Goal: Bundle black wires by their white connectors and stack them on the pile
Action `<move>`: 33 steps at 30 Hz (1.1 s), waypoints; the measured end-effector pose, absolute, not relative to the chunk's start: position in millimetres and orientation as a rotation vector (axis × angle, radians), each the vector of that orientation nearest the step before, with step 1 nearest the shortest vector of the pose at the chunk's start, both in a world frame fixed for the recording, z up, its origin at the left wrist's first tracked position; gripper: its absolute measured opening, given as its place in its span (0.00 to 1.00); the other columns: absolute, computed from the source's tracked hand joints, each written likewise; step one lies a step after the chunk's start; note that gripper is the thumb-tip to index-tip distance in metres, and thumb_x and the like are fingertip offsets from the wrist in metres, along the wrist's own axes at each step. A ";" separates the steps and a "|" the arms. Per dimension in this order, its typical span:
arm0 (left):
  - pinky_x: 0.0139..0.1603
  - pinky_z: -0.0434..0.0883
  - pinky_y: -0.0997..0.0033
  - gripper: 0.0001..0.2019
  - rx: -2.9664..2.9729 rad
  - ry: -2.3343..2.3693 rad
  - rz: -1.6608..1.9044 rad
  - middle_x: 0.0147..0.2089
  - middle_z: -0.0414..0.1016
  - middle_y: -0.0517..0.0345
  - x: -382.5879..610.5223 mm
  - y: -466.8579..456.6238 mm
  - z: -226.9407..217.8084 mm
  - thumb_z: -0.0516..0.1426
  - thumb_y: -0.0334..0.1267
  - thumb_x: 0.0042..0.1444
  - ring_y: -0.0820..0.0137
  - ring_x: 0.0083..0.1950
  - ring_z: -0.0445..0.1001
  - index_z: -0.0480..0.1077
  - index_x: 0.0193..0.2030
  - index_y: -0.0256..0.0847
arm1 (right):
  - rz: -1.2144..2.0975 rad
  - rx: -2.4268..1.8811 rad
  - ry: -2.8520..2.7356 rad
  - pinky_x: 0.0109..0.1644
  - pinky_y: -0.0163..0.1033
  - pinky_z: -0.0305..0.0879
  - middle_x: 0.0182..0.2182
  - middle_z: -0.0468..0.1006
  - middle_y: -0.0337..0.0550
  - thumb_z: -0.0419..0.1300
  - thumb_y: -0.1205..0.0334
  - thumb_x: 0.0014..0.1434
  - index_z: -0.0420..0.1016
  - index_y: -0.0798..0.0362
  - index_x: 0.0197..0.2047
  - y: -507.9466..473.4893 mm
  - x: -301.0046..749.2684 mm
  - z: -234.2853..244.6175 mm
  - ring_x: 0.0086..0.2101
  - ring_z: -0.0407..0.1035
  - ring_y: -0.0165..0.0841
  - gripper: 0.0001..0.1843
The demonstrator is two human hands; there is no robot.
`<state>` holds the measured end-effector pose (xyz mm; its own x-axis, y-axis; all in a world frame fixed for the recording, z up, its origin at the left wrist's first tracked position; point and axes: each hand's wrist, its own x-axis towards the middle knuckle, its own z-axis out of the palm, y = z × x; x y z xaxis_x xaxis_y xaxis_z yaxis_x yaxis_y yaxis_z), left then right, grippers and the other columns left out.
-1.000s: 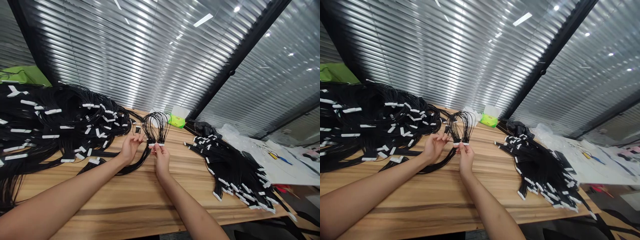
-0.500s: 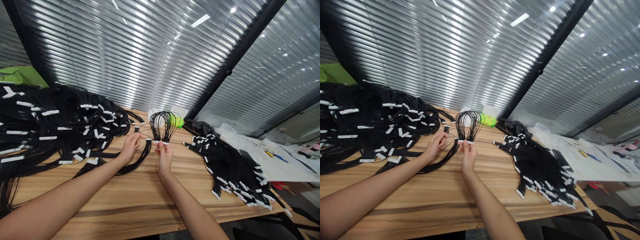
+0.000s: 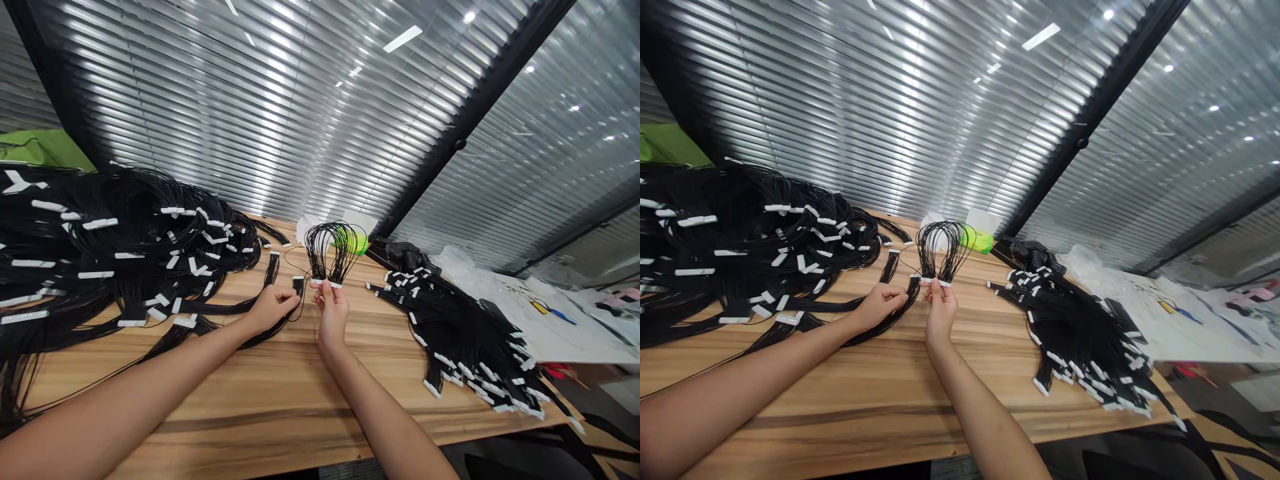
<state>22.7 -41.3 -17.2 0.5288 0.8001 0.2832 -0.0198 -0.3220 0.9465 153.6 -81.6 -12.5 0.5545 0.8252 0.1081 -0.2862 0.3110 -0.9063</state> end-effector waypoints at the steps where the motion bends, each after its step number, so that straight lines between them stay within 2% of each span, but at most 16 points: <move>1: 0.25 0.49 0.72 0.18 1.705 0.728 1.018 0.17 0.48 0.67 23.0 -39.9 -17.3 0.53 0.40 0.52 0.76 0.22 0.50 0.53 0.15 0.40 | 0.810 -0.998 -0.634 0.31 0.35 0.62 0.29 0.79 0.45 0.63 0.51 0.50 0.73 0.56 0.30 -81.5 153.8 -12.6 0.24 0.61 0.26 0.15; 3: 0.27 0.52 0.73 0.17 1.719 0.884 1.172 0.19 0.52 0.66 23.1 -37.0 -17.2 0.54 0.41 0.54 0.75 0.24 0.53 0.55 0.18 0.40 | 0.821 -1.002 -0.622 0.31 0.34 0.62 0.30 0.79 0.46 0.63 0.51 0.50 0.74 0.56 0.30 -81.3 153.8 -13.0 0.24 0.61 0.26 0.15; 4: 0.29 0.55 0.72 0.13 1.726 0.961 1.279 0.22 0.57 0.65 22.8 -35.9 -16.9 0.54 0.41 0.54 0.73 0.26 0.57 0.59 0.22 0.40 | 0.827 -1.006 -0.622 0.31 0.34 0.62 0.30 0.79 0.46 0.63 0.50 0.49 0.74 0.56 0.30 -81.3 153.6 -13.3 0.24 0.61 0.26 0.16; 6: 0.39 0.62 0.70 0.03 1.752 1.054 1.503 0.33 0.68 0.60 21.6 -34.8 -15.6 0.54 0.37 0.55 0.69 0.36 0.65 0.66 0.35 0.41 | 0.830 -1.019 -0.633 0.31 0.35 0.62 0.29 0.79 0.46 0.63 0.50 0.49 0.74 0.56 0.30 -81.5 152.6 -14.1 0.24 0.61 0.26 0.16; 8: 0.51 0.61 0.65 0.09 1.823 1.014 1.622 0.46 0.70 0.54 20.2 -35.8 -13.7 0.51 0.32 0.56 0.65 0.49 0.67 0.66 0.44 0.42 | 0.829 -1.032 -0.650 0.31 0.35 0.62 0.29 0.79 0.46 0.63 0.49 0.49 0.74 0.56 0.30 -82.0 151.3 -15.0 0.24 0.61 0.26 0.16; 10: 0.57 0.58 0.62 0.11 1.929 0.912 1.570 0.49 0.72 0.53 19.6 -38.3 -11.9 0.48 0.30 0.57 0.63 0.54 0.66 0.68 0.43 0.44 | 0.820 -1.040 -0.676 0.31 0.35 0.62 0.28 0.79 0.45 0.63 0.49 0.49 0.74 0.56 0.30 -82.7 149.8 -15.7 0.24 0.61 0.27 0.17; 14: 0.53 0.62 0.65 0.09 1.913 0.800 1.392 0.44 0.75 0.54 21.4 -42.9 -10.3 0.50 0.35 0.59 0.63 0.49 0.70 0.71 0.41 0.44 | 0.792 -1.055 -0.756 0.32 0.36 0.63 0.27 0.78 0.44 0.63 0.48 0.50 0.74 0.56 0.30 -84.3 146.6 -17.1 0.24 0.62 0.28 0.17; 20: 0.43 0.63 0.71 0.08 1.742 0.819 1.421 0.37 0.73 0.56 23.9 -38.9 -14.1 0.53 0.40 0.59 0.67 0.41 0.69 0.72 0.35 0.41 | 0.800 -1.050 -0.828 0.33 0.36 0.62 0.27 0.79 0.44 0.63 0.50 0.51 0.76 0.57 0.31 -87.9 142.2 -20.7 0.25 0.64 0.28 0.16; 28: 0.40 0.61 0.71 0.06 1.675 0.837 1.433 0.34 0.73 0.59 24.9 -34.9 -17.2 0.57 0.40 0.54 0.68 0.38 0.68 0.71 0.32 0.41 | 0.765 -1.083 -0.885 0.35 0.37 0.63 0.27 0.80 0.44 0.63 0.52 0.52 0.77 0.57 0.32 -90.6 141.6 -17.3 0.27 0.67 0.30 0.15; 33: 0.39 0.62 0.71 0.05 1.581 0.895 1.419 0.33 0.74 0.59 25.2 -35.8 -14.7 0.57 0.39 0.52 0.68 0.37 0.69 0.72 0.31 0.41 | 0.743 -1.116 -0.981 0.40 0.38 0.65 0.29 0.80 0.44 0.62 0.53 0.53 0.78 0.55 0.32 -90.5 144.1 -16.2 0.32 0.71 0.33 0.13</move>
<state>25.2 -35.8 -14.7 0.1156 0.9016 0.4167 -0.0124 -0.4182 0.9083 144.1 -90.5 -16.2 0.4019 0.8778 0.2608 -0.0126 0.2901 -0.9569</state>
